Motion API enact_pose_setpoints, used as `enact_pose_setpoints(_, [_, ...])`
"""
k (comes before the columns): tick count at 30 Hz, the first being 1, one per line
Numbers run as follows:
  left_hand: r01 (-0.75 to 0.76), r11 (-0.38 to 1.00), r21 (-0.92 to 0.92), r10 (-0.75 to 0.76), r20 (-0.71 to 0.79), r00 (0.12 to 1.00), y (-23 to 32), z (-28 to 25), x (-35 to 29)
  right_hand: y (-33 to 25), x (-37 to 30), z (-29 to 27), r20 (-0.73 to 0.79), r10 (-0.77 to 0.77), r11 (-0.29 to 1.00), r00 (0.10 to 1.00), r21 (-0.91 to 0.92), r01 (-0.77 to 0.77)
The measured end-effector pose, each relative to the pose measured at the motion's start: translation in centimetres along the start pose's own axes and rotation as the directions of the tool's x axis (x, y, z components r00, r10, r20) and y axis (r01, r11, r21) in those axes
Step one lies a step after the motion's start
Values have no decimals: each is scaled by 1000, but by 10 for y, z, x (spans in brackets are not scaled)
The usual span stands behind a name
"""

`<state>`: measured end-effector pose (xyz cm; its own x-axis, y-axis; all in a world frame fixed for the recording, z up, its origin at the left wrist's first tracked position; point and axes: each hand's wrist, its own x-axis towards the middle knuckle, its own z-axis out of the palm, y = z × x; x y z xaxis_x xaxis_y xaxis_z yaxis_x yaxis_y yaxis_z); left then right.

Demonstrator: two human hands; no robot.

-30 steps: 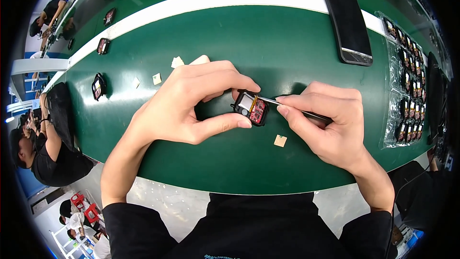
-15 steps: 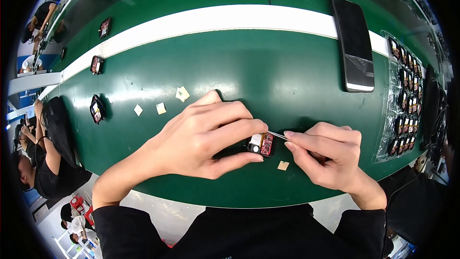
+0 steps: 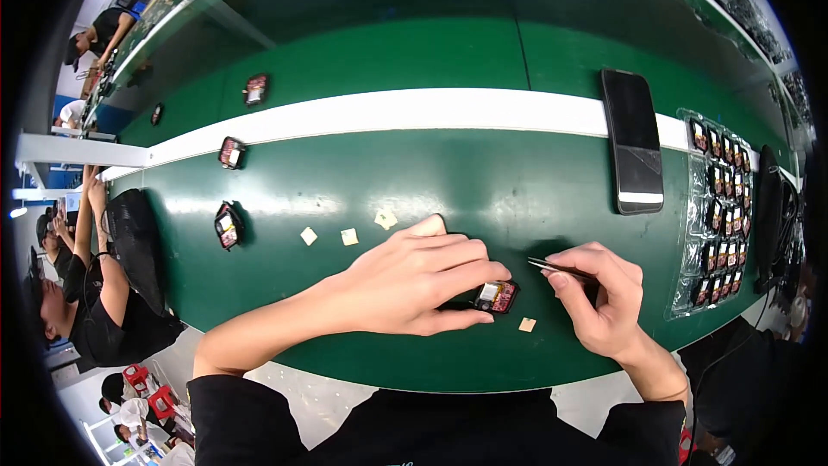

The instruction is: Manually assemble internal components of small electronic devices at a workbench.

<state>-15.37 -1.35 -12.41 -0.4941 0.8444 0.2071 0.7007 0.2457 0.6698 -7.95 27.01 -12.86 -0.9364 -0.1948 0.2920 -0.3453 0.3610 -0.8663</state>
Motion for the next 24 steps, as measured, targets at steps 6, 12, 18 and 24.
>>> enact_pose_setpoints(6, [62, 996, -69, -60, 33, 998, 8, -4, 2, -17, 2, 4, 161, -78, 974, 984, -200, 110])
enact_pose_setpoints(12, [84, 993, -84, -84, 12, 996, 12, 1, -2, -13, -6, 12, 152, -135, 919, 979, -351, 181])
enact_pose_setpoints(18, [210, 965, -156, -196, 101, 975, 27, -11, 6, -11, -10, 6, 89, -305, 890, 948, -327, 317])
enact_pose_setpoints(24, [392, 782, 485, -149, -465, 873, -15, -74, -2, -19, -15, -54, -122, -346, 815, 930, -530, 233])
